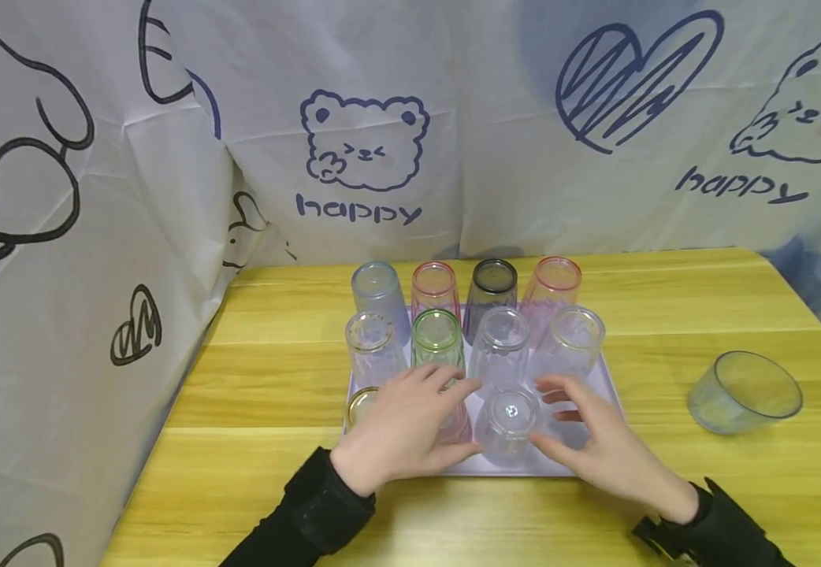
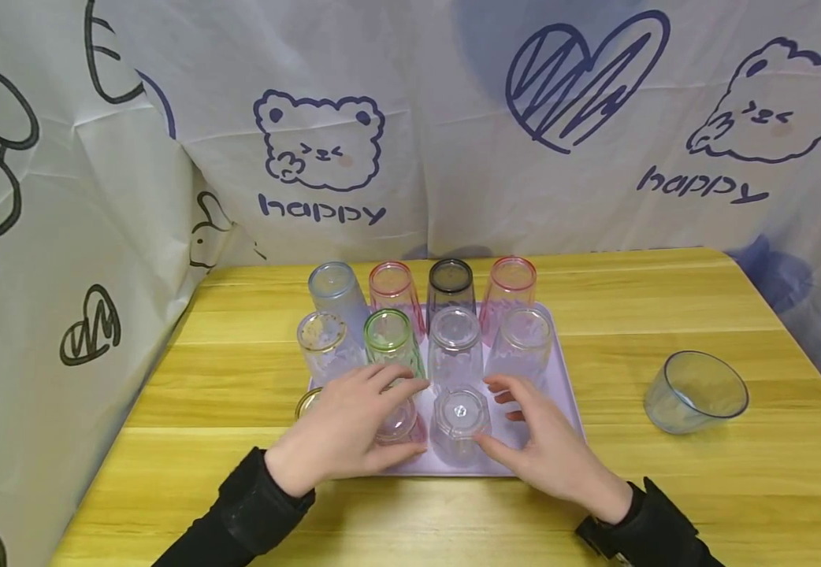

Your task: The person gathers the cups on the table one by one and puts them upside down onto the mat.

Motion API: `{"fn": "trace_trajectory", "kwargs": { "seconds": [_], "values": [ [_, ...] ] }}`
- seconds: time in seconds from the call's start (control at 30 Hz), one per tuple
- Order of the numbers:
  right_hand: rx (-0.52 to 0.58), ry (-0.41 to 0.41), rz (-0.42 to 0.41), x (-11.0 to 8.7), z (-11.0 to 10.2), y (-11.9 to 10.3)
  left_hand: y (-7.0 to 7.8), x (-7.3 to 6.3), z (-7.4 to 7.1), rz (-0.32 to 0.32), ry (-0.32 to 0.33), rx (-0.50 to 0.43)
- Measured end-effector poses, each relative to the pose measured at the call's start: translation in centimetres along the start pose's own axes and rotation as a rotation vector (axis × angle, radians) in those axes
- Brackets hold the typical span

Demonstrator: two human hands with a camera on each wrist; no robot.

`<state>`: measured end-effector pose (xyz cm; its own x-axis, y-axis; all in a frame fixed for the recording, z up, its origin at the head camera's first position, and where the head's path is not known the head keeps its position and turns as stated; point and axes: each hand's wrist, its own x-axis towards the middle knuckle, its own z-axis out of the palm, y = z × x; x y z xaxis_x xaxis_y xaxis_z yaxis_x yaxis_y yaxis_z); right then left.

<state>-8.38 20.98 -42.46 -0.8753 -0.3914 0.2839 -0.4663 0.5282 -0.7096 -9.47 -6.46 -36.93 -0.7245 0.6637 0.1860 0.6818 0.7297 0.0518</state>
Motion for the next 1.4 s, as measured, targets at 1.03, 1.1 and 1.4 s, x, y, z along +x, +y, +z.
{"fn": "trace_trajectory", "kwargs": {
  "seconds": [1.03,1.1,1.4],
  "values": [
    [-0.013,-0.04,0.003,0.9,1.9,-0.2,-1.9,-2.5,3.4,-0.134,0.07,-0.064],
    [-0.013,-0.039,0.0,0.9,1.9,-0.2,-1.9,-2.6,3.5,-0.139,0.072,-0.06],
    [-0.028,-0.033,-0.01,0.8,1.8,-0.2,-1.9,-2.6,3.5,-0.132,0.084,-0.058]
  ]
}}
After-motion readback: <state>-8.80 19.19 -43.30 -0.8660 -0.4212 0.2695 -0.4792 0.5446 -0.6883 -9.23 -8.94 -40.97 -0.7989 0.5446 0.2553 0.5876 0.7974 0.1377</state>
